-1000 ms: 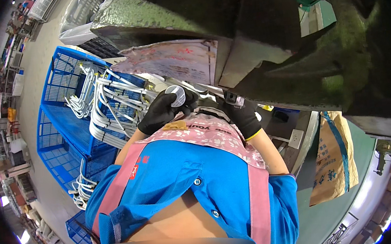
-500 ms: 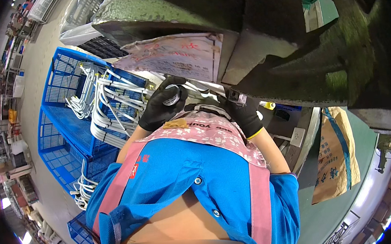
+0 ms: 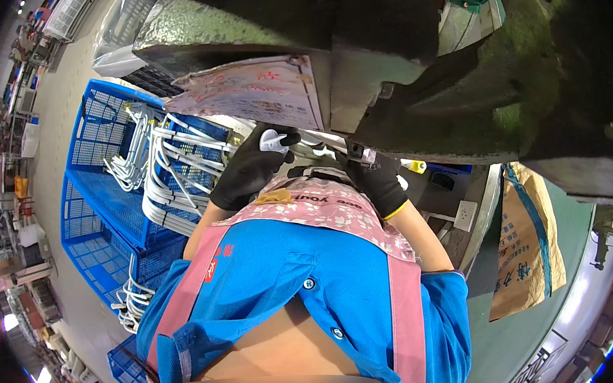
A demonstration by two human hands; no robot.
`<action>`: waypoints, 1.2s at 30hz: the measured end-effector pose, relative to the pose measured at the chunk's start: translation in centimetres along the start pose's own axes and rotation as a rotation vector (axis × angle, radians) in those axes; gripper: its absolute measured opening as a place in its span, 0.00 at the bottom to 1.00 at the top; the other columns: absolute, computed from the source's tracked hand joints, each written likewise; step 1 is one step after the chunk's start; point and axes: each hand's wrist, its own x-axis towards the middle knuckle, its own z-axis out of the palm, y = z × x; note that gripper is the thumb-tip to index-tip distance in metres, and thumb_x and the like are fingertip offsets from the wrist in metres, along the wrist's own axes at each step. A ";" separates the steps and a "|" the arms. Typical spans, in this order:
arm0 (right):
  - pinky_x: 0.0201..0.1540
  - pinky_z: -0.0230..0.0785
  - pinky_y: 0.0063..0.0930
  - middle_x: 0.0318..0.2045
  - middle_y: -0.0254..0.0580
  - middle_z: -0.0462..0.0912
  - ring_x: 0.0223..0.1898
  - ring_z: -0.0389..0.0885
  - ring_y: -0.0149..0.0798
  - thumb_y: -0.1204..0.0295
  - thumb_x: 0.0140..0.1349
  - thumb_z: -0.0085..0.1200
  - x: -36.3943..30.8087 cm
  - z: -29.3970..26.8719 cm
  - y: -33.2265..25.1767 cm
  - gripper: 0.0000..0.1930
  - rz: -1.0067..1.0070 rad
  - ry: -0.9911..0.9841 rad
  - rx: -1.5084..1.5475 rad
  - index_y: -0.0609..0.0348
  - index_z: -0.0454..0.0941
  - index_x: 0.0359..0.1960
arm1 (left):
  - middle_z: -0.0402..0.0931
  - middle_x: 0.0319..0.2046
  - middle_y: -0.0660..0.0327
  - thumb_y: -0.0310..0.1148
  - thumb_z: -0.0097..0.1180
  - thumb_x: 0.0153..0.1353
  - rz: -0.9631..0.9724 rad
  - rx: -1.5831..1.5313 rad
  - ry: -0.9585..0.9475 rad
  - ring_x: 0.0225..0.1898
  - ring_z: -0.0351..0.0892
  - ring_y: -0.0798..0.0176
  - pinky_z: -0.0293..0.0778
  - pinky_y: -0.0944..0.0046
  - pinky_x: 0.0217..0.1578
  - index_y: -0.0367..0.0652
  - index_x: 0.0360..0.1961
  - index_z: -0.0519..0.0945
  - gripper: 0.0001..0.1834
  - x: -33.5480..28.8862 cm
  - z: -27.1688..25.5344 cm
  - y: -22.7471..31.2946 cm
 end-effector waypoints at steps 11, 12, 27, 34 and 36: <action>0.37 0.70 0.44 0.40 0.43 0.78 0.41 0.78 0.48 0.55 0.52 0.61 0.2 -0.2 0.2 0.21 -0.104 0.160 -0.032 0.47 0.76 0.46 | 0.71 0.48 0.47 0.39 0.62 0.51 0.531 1.557 0.177 0.51 0.68 0.41 0.61 0.46 0.50 0.39 0.53 0.70 0.29 4.3 1.4 -2.5; 0.36 0.71 0.43 0.40 0.43 0.79 0.40 0.79 0.48 0.55 0.52 0.61 0.2 -0.2 0.2 0.21 -0.131 0.146 -0.044 0.47 0.76 0.46 | 0.71 0.49 0.48 0.39 0.62 0.51 0.478 1.539 0.140 0.52 0.67 0.41 0.60 0.45 0.50 0.39 0.53 0.70 0.29 4.6 1.4 -2.6; 0.32 0.72 0.41 0.33 0.42 0.82 0.33 0.82 0.47 0.57 0.52 0.62 -0.9 -0.6 0.6 0.21 0.095 -0.144 -0.015 0.48 0.77 0.46 | 0.75 0.44 0.50 0.43 0.63 0.48 0.618 1.676 -0.045 0.47 0.73 0.46 0.66 0.51 0.50 0.39 0.45 0.76 0.26 5.5 -7.6 -3.5; 0.27 0.64 0.43 0.24 0.39 0.79 0.28 0.78 0.44 0.53 0.48 0.57 -2.4 4.3 2.7 0.13 0.123 0.073 -0.137 0.47 0.80 0.25 | 0.78 0.28 0.57 0.35 0.60 0.45 0.391 1.970 0.031 0.38 0.77 0.52 0.66 0.50 0.46 0.47 0.36 0.79 0.14 7.3 -15.6 -0.4; 0.31 0.66 0.44 0.29 0.38 0.80 0.32 0.78 0.44 0.52 0.47 0.58 -3.1 5.8 3.3 0.14 0.147 0.045 -0.174 0.45 0.80 0.30 | 0.78 0.28 0.58 0.37 0.60 0.46 0.454 1.923 0.026 0.37 0.78 0.53 0.66 0.49 0.46 0.49 0.35 0.80 0.13 7.6 -14.6 0.1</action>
